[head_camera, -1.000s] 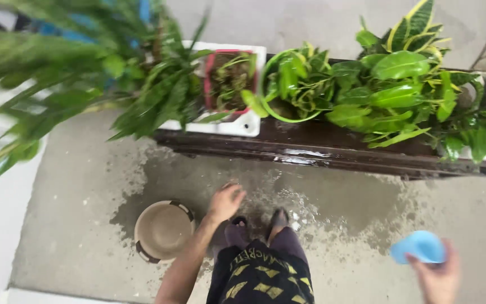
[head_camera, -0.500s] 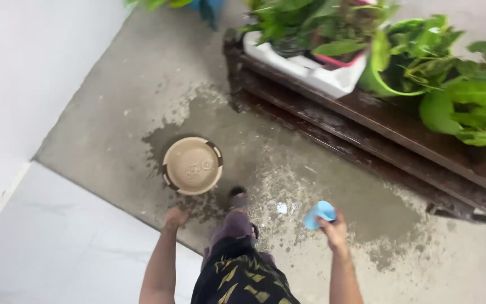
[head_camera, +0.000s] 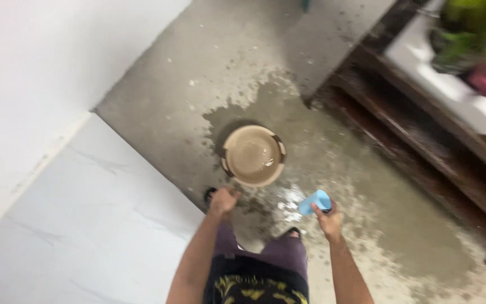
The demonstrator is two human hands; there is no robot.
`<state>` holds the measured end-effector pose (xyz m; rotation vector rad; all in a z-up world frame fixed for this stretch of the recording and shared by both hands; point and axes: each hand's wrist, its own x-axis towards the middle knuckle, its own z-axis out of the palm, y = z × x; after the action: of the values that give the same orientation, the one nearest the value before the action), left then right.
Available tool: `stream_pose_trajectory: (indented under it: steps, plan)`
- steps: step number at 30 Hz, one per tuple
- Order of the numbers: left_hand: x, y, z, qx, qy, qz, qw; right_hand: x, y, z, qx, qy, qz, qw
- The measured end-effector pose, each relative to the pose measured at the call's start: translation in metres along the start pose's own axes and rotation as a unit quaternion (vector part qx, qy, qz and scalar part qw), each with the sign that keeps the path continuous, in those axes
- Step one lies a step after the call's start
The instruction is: Water and wipe the leaves of various indoor plants.
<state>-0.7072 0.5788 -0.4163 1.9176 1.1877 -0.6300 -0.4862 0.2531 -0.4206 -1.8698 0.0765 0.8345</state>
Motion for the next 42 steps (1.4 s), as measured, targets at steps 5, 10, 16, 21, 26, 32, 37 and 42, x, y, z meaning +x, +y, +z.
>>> stream_pose_trajectory:
  steps: [5, 10, 16, 21, 26, 32, 37, 42]
  plan:
    - [0.04, -0.031, -0.007, -0.06, -0.025, 0.07, 0.995, 0.05, 0.004, 0.081, -0.056, 0.009, -0.081, 0.995]
    - [0.122, -0.047, 0.005, -0.099, -0.027, 0.071, 0.992, 0.129, 0.069, 0.167, 0.009, -0.014, -0.133, 0.991]
    - [0.24, -0.068, 0.074, -0.102, 0.045, 0.144, 0.983, 0.237, 0.237, 0.259, 0.124, -0.038, -0.07, 0.989]
    - [0.293, -0.075, 0.122, -0.154, 0.032, 0.12, 0.98, 0.269, 0.291, 0.315, 0.165, -0.064, 0.266, 0.948]
    - [0.325, -0.094, 0.162, -0.173, -0.026, 0.147, 0.973, 0.314, 0.314, 0.322, 0.194, -0.092, 0.272, 0.938]
    - [0.296, -0.072, 0.135, -0.185, -0.01, 0.13, 0.974, 0.297, 0.215, 0.282, -0.112, 0.116, -0.078, 0.984]
    - [0.253, -0.058, 0.121, -0.192, -0.065, 0.127, 0.971, 0.229, 0.105, 0.213, -0.041, 0.156, -0.175, 0.971]
    - [0.149, 0.015, 0.061, -0.148, -0.143, 0.089, 0.975, 0.113, 0.008, 0.137, 0.044, 0.174, -0.229, 0.957]
